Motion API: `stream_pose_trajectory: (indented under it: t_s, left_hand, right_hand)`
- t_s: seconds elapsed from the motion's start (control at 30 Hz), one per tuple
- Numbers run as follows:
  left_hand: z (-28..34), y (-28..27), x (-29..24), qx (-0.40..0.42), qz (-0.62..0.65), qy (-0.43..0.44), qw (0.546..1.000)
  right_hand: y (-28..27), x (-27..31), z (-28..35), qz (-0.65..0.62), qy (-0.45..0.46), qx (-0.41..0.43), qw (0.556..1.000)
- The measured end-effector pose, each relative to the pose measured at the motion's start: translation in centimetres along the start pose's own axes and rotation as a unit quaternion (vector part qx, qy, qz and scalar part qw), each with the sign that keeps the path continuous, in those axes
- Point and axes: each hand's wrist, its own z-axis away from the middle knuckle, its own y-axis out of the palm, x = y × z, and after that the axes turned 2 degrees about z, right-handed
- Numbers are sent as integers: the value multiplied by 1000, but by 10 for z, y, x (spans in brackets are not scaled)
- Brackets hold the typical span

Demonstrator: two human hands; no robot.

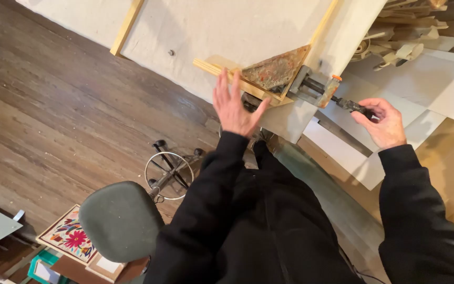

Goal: The person applies wood glue to the mitred end of a wooden frame moulding piece, spreads it with a finger, and fits the piece into a picture frame corner held in a corner clamp. They tighten the clamp screw, tap the joint with a hammer, and adjust the frame in the vise.

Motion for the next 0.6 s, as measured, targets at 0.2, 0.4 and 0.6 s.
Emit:
stream_pose_trajectory:
  t_s: [0.2, 0.4, 0.6]
  left_hand:
    - [3, 21, 16, 83, -144, 30, 986]
    - [6, -6, 19, 65, -56, 141, 986]
    - [-19, -23, 52, 91, -76, 254, 960]
  right_hand:
    - [-2, 0, 1, 5, -18, -7, 1000]
    - [6, 26, 5, 158, -101, -42, 981]
    - [95, 101, 1, 378, -323, -19, 867]
